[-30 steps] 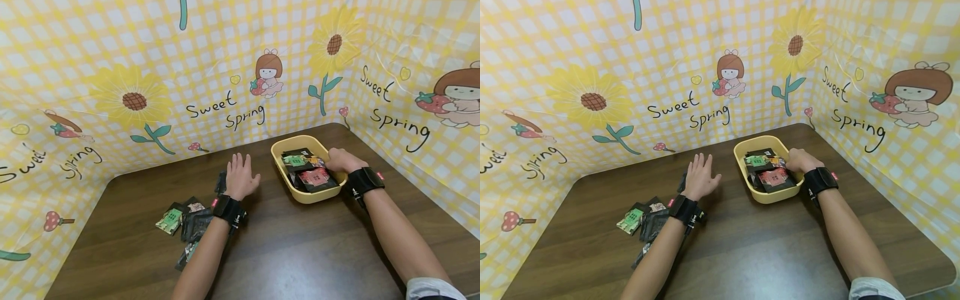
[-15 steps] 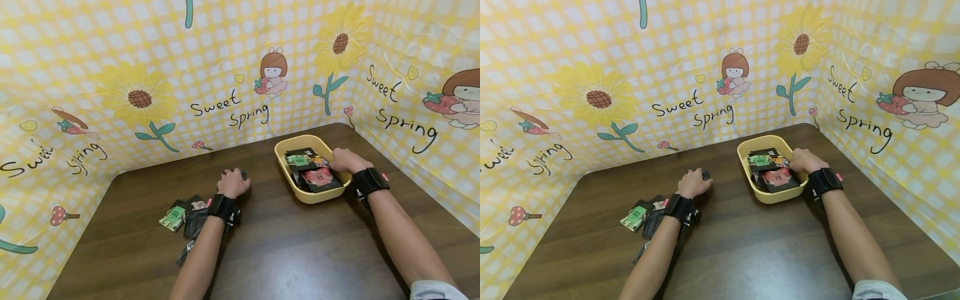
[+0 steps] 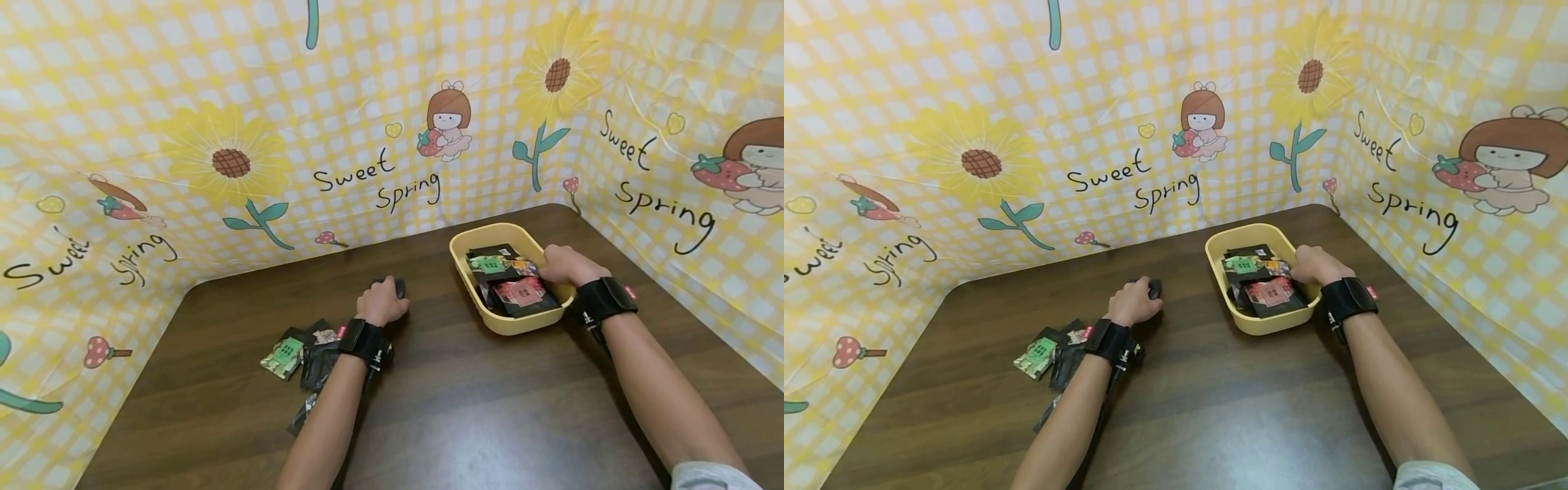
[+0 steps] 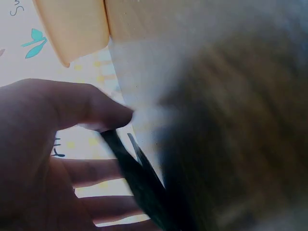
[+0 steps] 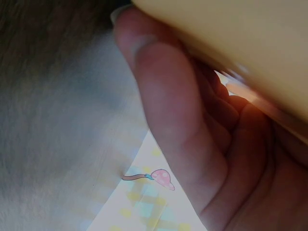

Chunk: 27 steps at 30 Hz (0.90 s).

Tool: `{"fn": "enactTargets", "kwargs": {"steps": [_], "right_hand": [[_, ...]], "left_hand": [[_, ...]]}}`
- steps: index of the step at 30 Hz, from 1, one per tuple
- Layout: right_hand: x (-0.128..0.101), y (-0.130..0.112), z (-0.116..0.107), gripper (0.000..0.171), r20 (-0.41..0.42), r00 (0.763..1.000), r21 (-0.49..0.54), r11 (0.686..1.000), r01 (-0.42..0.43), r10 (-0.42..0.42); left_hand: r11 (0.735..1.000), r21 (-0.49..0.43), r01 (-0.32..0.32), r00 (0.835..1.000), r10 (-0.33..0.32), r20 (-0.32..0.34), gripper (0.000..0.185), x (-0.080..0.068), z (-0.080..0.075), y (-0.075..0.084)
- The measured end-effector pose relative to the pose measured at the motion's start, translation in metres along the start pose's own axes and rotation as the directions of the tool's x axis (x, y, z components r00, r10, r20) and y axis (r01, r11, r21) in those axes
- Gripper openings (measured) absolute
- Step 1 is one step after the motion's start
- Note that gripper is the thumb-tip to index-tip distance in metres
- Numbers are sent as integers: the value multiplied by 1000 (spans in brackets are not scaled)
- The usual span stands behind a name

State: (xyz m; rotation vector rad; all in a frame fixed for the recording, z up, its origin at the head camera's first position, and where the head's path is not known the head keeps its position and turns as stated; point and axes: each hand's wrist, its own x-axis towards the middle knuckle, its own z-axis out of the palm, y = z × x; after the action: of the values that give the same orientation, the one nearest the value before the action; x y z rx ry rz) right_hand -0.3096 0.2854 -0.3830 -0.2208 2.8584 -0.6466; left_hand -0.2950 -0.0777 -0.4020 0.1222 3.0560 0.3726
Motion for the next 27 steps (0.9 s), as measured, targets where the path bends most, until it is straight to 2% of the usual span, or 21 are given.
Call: {"fn": "enactTargets", "kwargs": {"steps": [7,15,20,23,27], "right_hand": [[0,0,2,13,-6,1000,-7,1000,5,-5],[1,1,1,12,-9,1000,-16,1000,11,-11],[1,2,1,12,2,1000,-6,1000,2,-2],[1,2,1,12,1,1000,-4,1000,-2,2],[1,2,2,12,-9,1000,-8,1000,1,-1]], "left_hand": [[998,-55,-8,1000,8,2,47,-1,0,0],[998,-43,-50,999,49,-21,28,-2,-3,-3],[998,-40,-46,999,45,-29,24,-3,-6,-1],[995,-59,-82,996,80,-45,31,-5,-9,4],[981,-82,-173,982,166,-94,42,-9,-11,11]]}}
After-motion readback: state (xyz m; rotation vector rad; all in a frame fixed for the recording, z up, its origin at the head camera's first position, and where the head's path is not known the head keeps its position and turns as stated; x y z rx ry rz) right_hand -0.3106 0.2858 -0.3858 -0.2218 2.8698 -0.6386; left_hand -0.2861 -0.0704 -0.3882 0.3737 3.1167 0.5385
